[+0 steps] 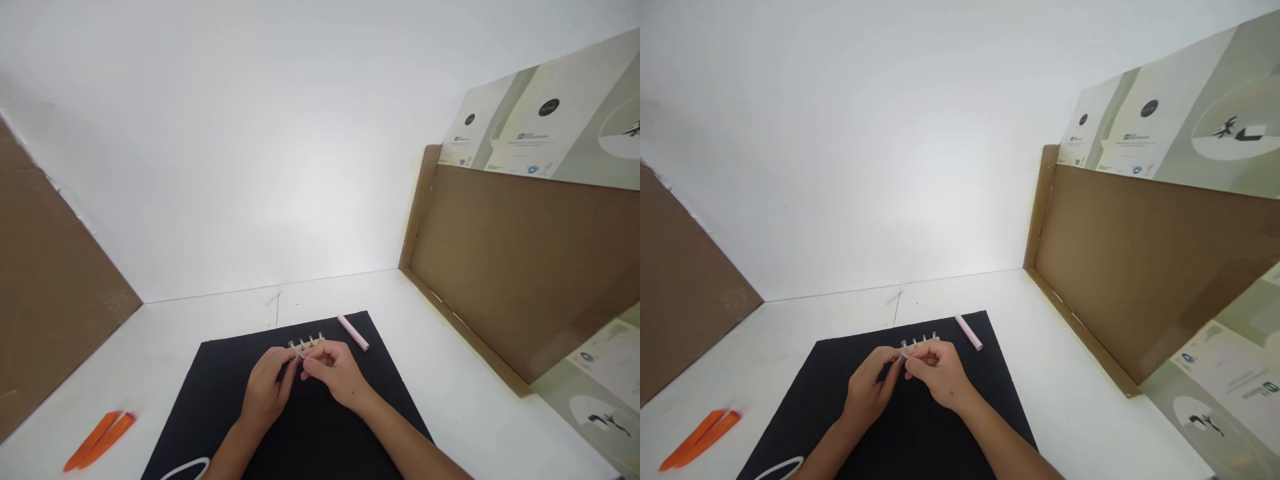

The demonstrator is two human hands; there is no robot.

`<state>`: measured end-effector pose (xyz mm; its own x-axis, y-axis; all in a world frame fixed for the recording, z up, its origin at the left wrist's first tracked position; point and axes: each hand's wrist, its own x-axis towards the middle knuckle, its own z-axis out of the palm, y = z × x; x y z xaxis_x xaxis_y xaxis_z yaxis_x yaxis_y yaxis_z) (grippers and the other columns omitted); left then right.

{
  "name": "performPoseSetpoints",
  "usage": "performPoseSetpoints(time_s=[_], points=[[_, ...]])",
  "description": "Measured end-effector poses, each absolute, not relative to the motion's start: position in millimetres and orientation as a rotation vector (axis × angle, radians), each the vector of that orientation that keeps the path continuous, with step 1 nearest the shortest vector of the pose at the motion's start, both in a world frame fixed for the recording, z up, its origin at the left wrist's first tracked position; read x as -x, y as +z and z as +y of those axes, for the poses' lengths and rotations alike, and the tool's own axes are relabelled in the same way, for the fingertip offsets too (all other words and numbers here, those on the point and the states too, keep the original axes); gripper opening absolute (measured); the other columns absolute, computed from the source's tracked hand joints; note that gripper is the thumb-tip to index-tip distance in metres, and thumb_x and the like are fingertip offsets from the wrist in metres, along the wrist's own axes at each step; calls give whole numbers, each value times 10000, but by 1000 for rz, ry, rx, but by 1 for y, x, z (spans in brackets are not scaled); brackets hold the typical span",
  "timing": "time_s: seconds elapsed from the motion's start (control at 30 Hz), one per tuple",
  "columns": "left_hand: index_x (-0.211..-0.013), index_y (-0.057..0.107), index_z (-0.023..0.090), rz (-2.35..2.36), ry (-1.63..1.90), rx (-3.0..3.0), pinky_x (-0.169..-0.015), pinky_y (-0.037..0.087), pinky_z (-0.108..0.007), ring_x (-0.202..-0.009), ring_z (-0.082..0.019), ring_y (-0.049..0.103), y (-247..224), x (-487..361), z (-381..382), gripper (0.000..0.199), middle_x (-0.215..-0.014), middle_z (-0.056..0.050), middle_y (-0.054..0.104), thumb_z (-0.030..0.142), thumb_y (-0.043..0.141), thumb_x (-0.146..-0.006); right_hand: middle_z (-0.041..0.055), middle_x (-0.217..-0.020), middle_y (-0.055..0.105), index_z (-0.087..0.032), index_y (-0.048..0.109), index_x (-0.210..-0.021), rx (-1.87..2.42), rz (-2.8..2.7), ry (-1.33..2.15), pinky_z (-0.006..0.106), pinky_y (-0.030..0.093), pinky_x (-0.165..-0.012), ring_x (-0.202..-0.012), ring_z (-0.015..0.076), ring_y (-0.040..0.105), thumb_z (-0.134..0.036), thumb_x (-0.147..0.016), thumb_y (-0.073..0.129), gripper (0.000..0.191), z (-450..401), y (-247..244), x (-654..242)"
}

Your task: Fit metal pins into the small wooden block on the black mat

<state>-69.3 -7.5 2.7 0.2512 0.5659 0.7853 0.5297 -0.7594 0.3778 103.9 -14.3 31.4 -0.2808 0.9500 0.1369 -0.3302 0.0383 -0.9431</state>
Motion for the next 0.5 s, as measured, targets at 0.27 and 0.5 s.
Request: performPoseSetpoints(time_s=[0.27,0.5], points=[[-967,633,188,1099,1575,-2474,-726,546,-280,-782,-158,650,5,67,-8,131,-857,-57,687,138,522,-919,52,-780,732,-147,621,-784,778,-1184,1455,256,483,-602,-593,146,691,-483,-766,726,352,-13,32,-103],[-972,645,194,1126,1580,-2448,-726,548,-266,-777,-152,665,5,68,-8,136,-853,-43,695,156,525,-919,34,-778,720,-154,620,-675,744,-1185,1533,260,482,-613,-604,140,683,-426,-692,792,322,-13,35,-105]])
